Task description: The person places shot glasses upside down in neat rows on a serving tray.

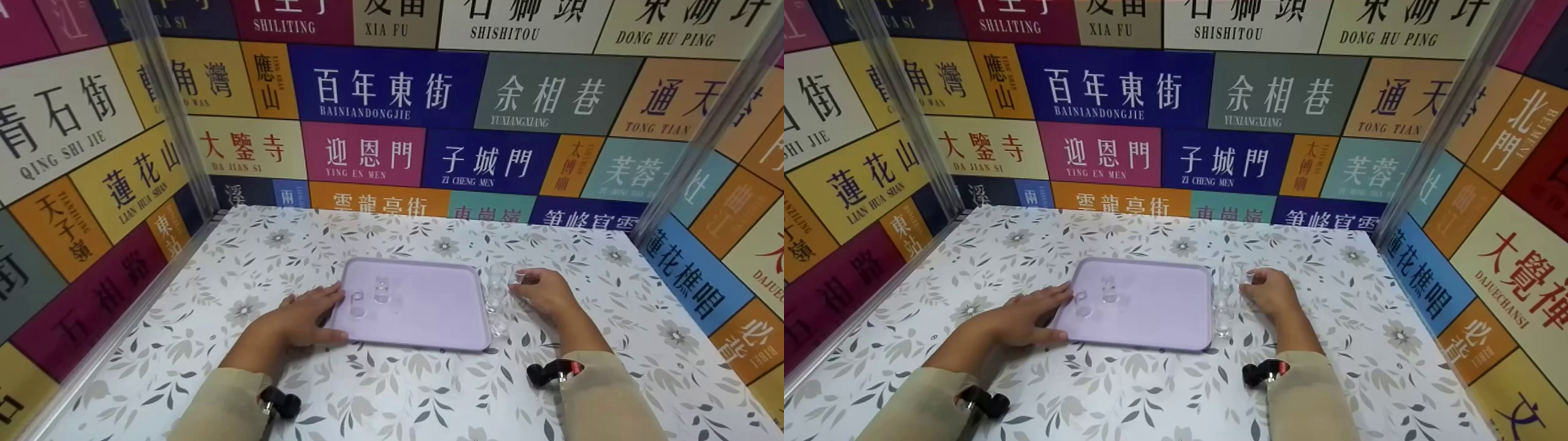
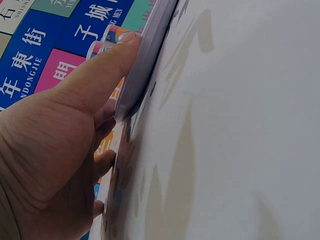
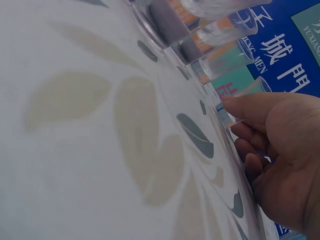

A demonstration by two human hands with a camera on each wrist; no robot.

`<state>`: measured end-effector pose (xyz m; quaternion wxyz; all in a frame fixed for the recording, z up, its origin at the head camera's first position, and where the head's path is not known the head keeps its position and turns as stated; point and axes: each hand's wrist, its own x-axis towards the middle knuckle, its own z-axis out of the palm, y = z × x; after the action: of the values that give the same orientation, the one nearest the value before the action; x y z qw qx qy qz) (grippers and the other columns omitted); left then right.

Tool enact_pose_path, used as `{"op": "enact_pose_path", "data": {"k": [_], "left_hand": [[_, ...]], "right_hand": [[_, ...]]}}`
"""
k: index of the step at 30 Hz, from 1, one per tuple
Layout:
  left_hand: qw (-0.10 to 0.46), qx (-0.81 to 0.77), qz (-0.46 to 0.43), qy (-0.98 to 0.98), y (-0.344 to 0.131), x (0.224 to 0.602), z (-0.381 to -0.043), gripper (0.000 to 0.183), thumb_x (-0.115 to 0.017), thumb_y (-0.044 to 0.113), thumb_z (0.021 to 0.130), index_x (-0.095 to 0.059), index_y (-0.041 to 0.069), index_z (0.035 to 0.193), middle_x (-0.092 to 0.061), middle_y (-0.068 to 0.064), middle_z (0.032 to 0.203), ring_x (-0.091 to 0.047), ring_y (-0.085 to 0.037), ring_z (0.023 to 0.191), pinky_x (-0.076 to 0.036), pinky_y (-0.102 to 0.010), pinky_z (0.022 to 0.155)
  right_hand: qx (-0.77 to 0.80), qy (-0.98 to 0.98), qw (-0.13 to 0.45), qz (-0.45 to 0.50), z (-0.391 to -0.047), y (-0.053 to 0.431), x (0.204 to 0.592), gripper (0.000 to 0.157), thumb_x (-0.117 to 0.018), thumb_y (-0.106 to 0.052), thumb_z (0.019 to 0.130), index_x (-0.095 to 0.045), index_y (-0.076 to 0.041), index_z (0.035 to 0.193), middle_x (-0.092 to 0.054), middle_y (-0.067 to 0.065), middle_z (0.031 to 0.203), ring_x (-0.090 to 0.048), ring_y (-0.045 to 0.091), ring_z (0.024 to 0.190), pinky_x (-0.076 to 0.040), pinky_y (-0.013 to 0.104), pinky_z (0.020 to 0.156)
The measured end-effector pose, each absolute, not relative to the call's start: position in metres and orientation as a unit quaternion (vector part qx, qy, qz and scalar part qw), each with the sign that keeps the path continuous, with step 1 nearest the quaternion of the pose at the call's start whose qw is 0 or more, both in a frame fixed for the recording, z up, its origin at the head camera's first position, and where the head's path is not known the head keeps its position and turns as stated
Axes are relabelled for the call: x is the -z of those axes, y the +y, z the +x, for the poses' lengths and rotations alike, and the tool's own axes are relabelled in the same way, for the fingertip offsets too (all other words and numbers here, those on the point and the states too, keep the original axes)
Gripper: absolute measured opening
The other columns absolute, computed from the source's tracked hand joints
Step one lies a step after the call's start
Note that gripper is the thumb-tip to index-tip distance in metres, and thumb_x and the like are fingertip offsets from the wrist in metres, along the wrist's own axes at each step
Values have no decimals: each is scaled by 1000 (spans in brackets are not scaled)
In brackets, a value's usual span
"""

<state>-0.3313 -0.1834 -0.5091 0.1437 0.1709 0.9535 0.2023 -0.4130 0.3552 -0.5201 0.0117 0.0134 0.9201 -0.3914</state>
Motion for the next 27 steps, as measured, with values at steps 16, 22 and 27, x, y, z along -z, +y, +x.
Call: {"op": "enact_pose_path", "data": {"k": [16,22,27], "left_hand": [[149,-208,166,953,-180,506,-332,108,-71,81,84,-24,37,171,-9,20,181,-7,-27,171,1,-70,134],[148,-207,163,953,-180,506,-331,107,-72,80,85,-24,37,171,-10,19,181,-8,-27,171,-1,-71,134],[156,-205,150,954,-180,506,-332,109,-73,80,83,-24,38,171,-10,20,181,-9,-28,171,0,-72,134]], "right_hand": [[491,868,9,78,-404,352,496,61,-77,-49,97,-64,-15,146,-63,10,146,-63,24,128,-57,28,99],[527,846,6,80,-400,339,478,68,-78,-52,95,-60,-19,152,-60,7,150,-66,25,132,-50,42,117],[552,832,-5,56,-398,322,467,67,-78,-49,96,-60,-17,152,-59,8,148,-70,20,127,-43,48,127]]}}
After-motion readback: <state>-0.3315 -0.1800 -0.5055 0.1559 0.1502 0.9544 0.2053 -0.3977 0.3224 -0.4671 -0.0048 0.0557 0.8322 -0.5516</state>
